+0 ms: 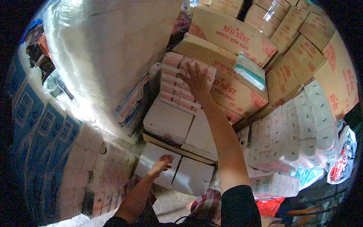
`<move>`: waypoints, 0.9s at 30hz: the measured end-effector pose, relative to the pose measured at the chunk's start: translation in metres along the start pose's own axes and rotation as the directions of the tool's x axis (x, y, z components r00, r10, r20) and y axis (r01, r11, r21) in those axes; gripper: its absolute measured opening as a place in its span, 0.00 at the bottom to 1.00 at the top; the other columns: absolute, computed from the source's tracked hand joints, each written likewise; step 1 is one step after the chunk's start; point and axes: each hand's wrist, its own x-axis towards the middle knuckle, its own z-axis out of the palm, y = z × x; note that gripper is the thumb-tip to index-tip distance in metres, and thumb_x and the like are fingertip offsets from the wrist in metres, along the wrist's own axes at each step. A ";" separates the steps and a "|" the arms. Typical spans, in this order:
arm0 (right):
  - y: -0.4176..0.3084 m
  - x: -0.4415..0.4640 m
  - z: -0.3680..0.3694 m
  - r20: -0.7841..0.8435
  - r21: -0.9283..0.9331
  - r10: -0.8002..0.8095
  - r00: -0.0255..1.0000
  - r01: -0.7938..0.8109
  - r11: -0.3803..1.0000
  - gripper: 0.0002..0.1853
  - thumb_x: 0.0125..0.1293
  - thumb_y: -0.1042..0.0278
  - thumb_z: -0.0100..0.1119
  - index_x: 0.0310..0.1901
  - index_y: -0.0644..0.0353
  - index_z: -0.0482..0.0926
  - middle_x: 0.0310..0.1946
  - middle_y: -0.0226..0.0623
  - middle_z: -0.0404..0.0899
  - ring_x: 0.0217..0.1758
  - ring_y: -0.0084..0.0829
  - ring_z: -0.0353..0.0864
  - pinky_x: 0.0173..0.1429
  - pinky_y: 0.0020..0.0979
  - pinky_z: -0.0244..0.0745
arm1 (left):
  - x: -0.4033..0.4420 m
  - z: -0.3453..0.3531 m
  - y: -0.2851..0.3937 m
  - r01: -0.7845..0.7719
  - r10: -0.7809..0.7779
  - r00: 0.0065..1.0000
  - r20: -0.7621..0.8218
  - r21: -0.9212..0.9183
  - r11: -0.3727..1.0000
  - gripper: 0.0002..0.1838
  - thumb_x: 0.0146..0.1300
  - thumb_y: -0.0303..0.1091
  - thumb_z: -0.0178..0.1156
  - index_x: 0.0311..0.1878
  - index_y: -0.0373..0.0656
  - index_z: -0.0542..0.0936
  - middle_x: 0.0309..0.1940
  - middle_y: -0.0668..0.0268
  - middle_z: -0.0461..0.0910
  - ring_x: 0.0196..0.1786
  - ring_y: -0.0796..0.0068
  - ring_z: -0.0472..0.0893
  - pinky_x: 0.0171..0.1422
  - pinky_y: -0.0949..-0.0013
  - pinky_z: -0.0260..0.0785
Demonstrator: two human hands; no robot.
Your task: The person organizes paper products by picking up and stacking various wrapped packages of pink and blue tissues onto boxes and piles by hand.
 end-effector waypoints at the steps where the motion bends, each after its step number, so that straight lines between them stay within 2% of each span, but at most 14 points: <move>1: -0.004 0.001 -0.006 0.011 0.009 0.020 1.000 -0.020 1.000 0.42 0.44 0.61 0.67 0.64 0.26 0.63 0.74 0.35 0.35 0.75 0.45 0.38 0.68 0.62 0.34 | -0.002 -0.002 -0.001 0.002 -0.002 1.000 -0.016 -0.011 1.000 0.32 0.55 0.57 0.60 0.58 0.49 0.70 0.51 0.65 0.73 0.39 0.69 0.75 0.43 0.67 0.65; 2: -0.006 0.002 -0.012 0.022 0.017 0.038 0.999 -0.038 0.999 0.40 0.46 0.60 0.66 0.64 0.26 0.64 0.74 0.36 0.36 0.75 0.45 0.39 0.67 0.62 0.40 | -0.003 -0.004 -0.002 0.003 -0.004 0.999 -0.032 -0.024 1.000 0.31 0.55 0.57 0.60 0.57 0.49 0.71 0.51 0.66 0.73 0.38 0.71 0.75 0.41 0.68 0.65; 3: 0.008 0.005 -0.016 0.010 -0.008 0.024 1.000 -0.024 1.000 0.40 0.46 0.60 0.66 0.64 0.26 0.64 0.74 0.36 0.36 0.75 0.45 0.39 0.67 0.62 0.40 | 0.006 0.004 0.004 -0.024 0.023 1.000 -0.017 -0.032 0.999 0.31 0.55 0.57 0.60 0.57 0.49 0.71 0.51 0.66 0.73 0.38 0.71 0.75 0.41 0.68 0.65; 5: 0.006 0.003 -0.024 0.189 0.012 0.043 0.981 -0.046 0.999 0.39 0.50 0.55 0.64 0.66 0.26 0.60 0.73 0.36 0.39 0.75 0.46 0.41 0.65 0.62 0.43 | -0.003 0.001 0.006 -0.032 0.033 0.999 0.015 -0.043 0.999 0.27 0.58 0.55 0.56 0.57 0.52 0.70 0.47 0.67 0.73 0.44 0.70 0.75 0.50 0.63 0.65; 6: 0.006 0.000 -0.031 0.197 0.013 0.035 0.980 -0.038 0.999 0.39 0.50 0.55 0.64 0.66 0.26 0.60 0.73 0.36 0.39 0.75 0.46 0.41 0.65 0.62 0.43 | -0.006 0.004 0.003 -0.027 0.028 0.999 0.020 -0.052 0.998 0.27 0.58 0.55 0.56 0.57 0.52 0.70 0.47 0.67 0.73 0.44 0.70 0.75 0.50 0.63 0.65; 8: 0.002 -0.001 -0.043 0.240 0.078 0.102 0.965 -0.124 0.989 0.42 0.49 0.50 0.64 0.67 0.27 0.57 0.73 0.37 0.40 0.74 0.47 0.41 0.64 0.62 0.44 | -0.009 0.001 0.002 -0.059 0.058 0.998 -0.017 -0.077 0.995 0.29 0.55 0.56 0.61 0.56 0.51 0.71 0.47 0.67 0.74 0.35 0.74 0.74 0.38 0.72 0.64; 11: -0.004 -0.010 -0.063 0.298 0.082 0.155 0.942 -0.186 0.979 0.45 0.47 0.48 0.66 0.68 0.29 0.55 0.73 0.38 0.40 0.74 0.47 0.42 0.64 0.61 0.46 | -0.016 0.005 0.002 -0.063 0.061 0.998 -0.026 -0.085 0.994 0.28 0.55 0.56 0.61 0.55 0.51 0.71 0.45 0.68 0.73 0.33 0.76 0.73 0.37 0.73 0.64; 15: -0.041 -0.038 -0.124 0.375 0.109 0.186 0.908 -0.243 0.964 0.44 0.48 0.47 0.65 0.68 0.31 0.56 0.72 0.41 0.42 0.73 0.47 0.44 0.64 0.60 0.46 | -0.012 0.009 -0.008 -0.025 0.023 0.999 -0.023 -0.052 0.998 0.29 0.54 0.55 0.62 0.55 0.49 0.71 0.42 0.68 0.74 0.32 0.76 0.73 0.36 0.73 0.64; 17: -0.057 -0.064 -0.157 0.446 0.324 0.124 0.887 -0.289 0.901 0.43 0.48 0.49 0.66 0.67 0.33 0.58 0.71 0.43 0.43 0.73 0.49 0.45 0.64 0.61 0.47 | -0.021 0.014 -0.009 -0.036 0.034 0.999 -0.040 -0.043 0.998 0.29 0.54 0.54 0.63 0.55 0.48 0.71 0.42 0.66 0.74 0.33 0.75 0.74 0.35 0.73 0.64; 19: -0.071 -0.093 -0.191 0.451 0.342 0.106 0.886 -0.281 0.897 0.42 0.48 0.50 0.66 0.67 0.34 0.59 0.71 0.44 0.43 0.72 0.50 0.45 0.63 0.61 0.47 | -0.024 0.014 -0.014 -0.053 0.052 0.994 -0.091 -0.002 0.999 0.28 0.54 0.51 0.63 0.55 0.48 0.71 0.42 0.65 0.75 0.32 0.75 0.74 0.34 0.73 0.64; 23: -0.080 -0.153 -0.264 0.474 0.464 0.090 0.876 -0.335 0.820 0.39 0.46 0.57 0.68 0.63 0.39 0.65 0.70 0.45 0.45 0.71 0.51 0.49 0.63 0.58 0.52 | -0.015 0.001 -0.044 -0.069 0.073 0.997 -0.040 0.099 0.993 0.22 0.56 0.47 0.62 0.52 0.48 0.74 0.43 0.65 0.75 0.33 0.76 0.75 0.32 0.74 0.64; 24: -0.076 -0.168 -0.281 0.487 0.436 0.125 0.865 -0.364 0.823 0.39 0.46 0.57 0.68 0.63 0.39 0.65 0.70 0.45 0.45 0.71 0.51 0.49 0.63 0.58 0.52 | -0.004 -0.007 -0.057 -0.043 0.047 0.999 -0.020 0.136 0.990 0.19 0.57 0.45 0.62 0.49 0.47 0.75 0.42 0.65 0.76 0.32 0.77 0.74 0.31 0.74 0.64; 26: -0.062 -0.198 -0.314 0.500 0.534 0.129 0.856 -0.423 0.732 0.37 0.47 0.61 0.68 0.62 0.41 0.66 0.68 0.46 0.48 0.68 0.50 0.53 0.63 0.53 0.55 | -0.003 -0.008 -0.072 -0.026 0.022 0.999 0.023 0.199 0.980 0.15 0.58 0.42 0.61 0.46 0.47 0.76 0.41 0.65 0.76 0.32 0.77 0.74 0.30 0.74 0.64; 27: -0.056 -0.209 -0.334 0.481 0.530 0.193 0.855 -0.459 0.713 0.33 0.48 0.64 0.69 0.59 0.47 0.70 0.65 0.46 0.53 0.66 0.48 0.57 0.63 0.48 0.57 | -0.007 -0.005 -0.077 -0.040 0.038 0.999 0.010 0.231 0.972 0.12 0.59 0.40 0.61 0.43 0.45 0.77 0.37 0.66 0.76 0.31 0.78 0.74 0.29 0.74 0.65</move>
